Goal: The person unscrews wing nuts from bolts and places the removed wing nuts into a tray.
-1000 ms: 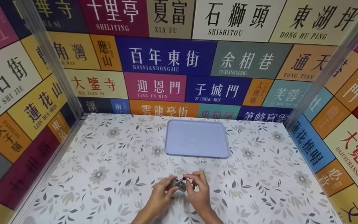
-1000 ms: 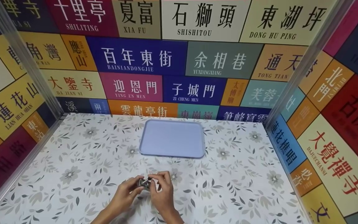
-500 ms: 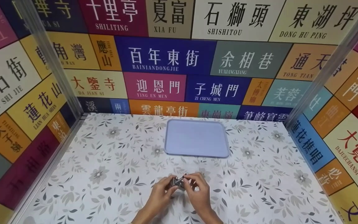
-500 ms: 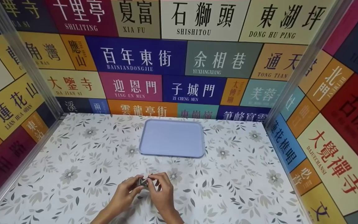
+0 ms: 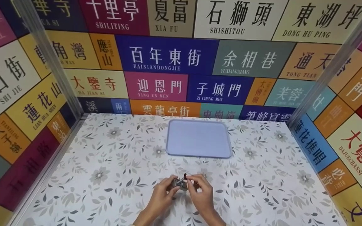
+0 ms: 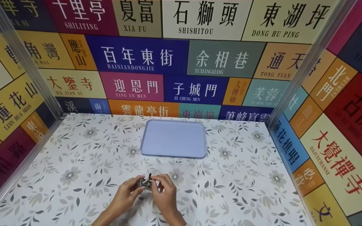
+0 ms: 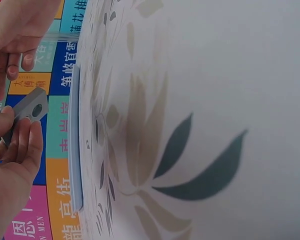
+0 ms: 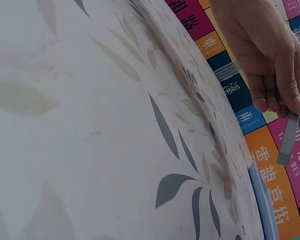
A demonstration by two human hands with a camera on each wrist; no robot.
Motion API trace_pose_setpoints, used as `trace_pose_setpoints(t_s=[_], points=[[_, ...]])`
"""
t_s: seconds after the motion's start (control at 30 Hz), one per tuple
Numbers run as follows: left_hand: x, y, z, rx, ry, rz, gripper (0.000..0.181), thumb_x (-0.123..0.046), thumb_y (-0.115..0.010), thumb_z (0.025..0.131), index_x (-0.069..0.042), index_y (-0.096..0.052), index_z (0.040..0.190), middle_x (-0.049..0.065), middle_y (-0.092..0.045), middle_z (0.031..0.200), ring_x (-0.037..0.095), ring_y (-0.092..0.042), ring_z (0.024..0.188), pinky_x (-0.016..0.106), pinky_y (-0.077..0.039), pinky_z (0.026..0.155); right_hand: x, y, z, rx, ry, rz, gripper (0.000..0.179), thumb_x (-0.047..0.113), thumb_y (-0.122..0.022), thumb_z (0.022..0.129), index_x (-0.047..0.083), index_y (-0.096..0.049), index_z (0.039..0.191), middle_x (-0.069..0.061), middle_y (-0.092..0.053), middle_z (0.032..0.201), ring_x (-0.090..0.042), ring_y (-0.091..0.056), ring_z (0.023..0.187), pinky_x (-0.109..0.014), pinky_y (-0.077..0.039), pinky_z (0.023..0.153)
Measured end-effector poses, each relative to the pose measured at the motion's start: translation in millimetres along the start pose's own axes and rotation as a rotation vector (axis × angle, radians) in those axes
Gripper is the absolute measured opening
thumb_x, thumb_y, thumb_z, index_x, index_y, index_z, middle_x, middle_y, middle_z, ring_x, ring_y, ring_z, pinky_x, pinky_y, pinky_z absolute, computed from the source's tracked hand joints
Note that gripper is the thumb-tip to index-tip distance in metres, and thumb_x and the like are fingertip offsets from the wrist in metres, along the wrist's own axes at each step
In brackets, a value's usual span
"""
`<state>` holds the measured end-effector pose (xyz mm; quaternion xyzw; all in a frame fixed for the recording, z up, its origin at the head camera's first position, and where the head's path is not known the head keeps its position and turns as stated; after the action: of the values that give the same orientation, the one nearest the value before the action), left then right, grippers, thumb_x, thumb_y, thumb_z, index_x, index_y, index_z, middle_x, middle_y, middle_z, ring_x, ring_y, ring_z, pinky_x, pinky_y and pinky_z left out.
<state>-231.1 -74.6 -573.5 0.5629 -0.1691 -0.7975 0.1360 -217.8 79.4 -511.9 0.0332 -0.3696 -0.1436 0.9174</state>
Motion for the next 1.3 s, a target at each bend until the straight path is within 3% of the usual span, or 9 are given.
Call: trace_pose_setpoints(t_s=[0.33, 0.73, 1.0, 1.13, 1.23, 1.3], points=[[2.2, -6.7, 1.0, -0.028, 0.019, 0.003, 0.033, -0.013, -0.072, 0.091, 0.003, -0.066, 0.119, 0.005, -0.066, 0.087, 0.0, -0.055, 0.073, 0.019, -0.053, 0.065, -5, 6, 1.5, -0.005, -0.021, -0.022, 0.024, -0.022, -0.071, 0.075, -0.003, -0.072, 0.089, -0.015, -0.066, 0.081, -0.013, -0.051, 0.055, -0.015, -0.043, 0.047], [15.8, -14.7, 12.3, 0.046, 0.178, -0.038, 0.034, -0.011, -0.072, 0.09, 0.001, -0.066, 0.122, 0.003, -0.07, 0.095, 0.002, -0.055, 0.075, 0.019, -0.05, 0.065, -26, 14, 17.2, 0.044, 0.006, -0.095, 0.023, -0.022, -0.07, 0.077, -0.004, -0.072, 0.091, -0.015, -0.065, 0.082, -0.018, -0.048, 0.053, -0.015, -0.042, 0.05], [28.8, -18.5, 18.5, 0.038, 0.197, -0.046, 0.039, -0.007, -0.072, 0.088, 0.003, -0.064, 0.125, 0.006, -0.071, 0.09, 0.003, -0.052, 0.072, 0.018, -0.047, 0.066, -42, 19, 30.7, 0.075, 0.055, -0.116, 0.025, -0.025, -0.071, 0.074, -0.006, -0.071, 0.09, -0.016, -0.065, 0.08, -0.018, -0.046, 0.051, -0.007, -0.035, 0.05], [35.0, -23.7, 23.5, 0.032, 0.217, -0.018, 0.038, -0.005, -0.073, 0.087, 0.003, -0.065, 0.123, 0.009, -0.072, 0.096, 0.007, -0.057, 0.078, 0.021, -0.05, 0.072, -75, 20, 30.9, 0.119, 0.029, -0.148, 0.023, -0.018, -0.072, 0.079, 0.0, -0.073, 0.093, -0.008, -0.066, 0.083, -0.007, -0.046, 0.052, -0.008, -0.036, 0.048], [39.2, -27.6, 28.7, 0.038, 0.238, -0.023, 0.035, -0.004, -0.073, 0.086, 0.003, -0.067, 0.12, 0.009, -0.07, 0.091, 0.008, -0.055, 0.075, 0.021, -0.049, 0.068, -101, 19, 31.5, 0.16, -0.016, -0.199, 0.019, -0.009, -0.072, 0.084, 0.006, -0.073, 0.095, -0.003, -0.065, 0.084, 0.001, -0.045, 0.057, -0.012, -0.039, 0.048], [40.4, -29.1, 33.1, 0.054, 0.243, -0.037, 0.033, -0.003, -0.072, 0.087, 0.003, -0.068, 0.119, 0.007, -0.067, 0.086, 0.007, -0.052, 0.072, 0.02, -0.045, 0.064, -106, 20, 36.8, 0.176, -0.051, -0.233, 0.017, -0.007, -0.072, 0.086, 0.006, -0.074, 0.096, -0.002, -0.064, 0.083, 0.001, -0.044, 0.057, -0.014, -0.039, 0.047]])
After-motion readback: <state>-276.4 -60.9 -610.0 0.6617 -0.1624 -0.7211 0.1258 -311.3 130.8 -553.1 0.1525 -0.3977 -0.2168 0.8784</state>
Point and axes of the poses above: each hand's wrist, its own z-axis towards the middle knuckle, its own y-axis out of the back of the hand, x = y × z, the point moved 8 cm from there along z, towards the middle knuckle
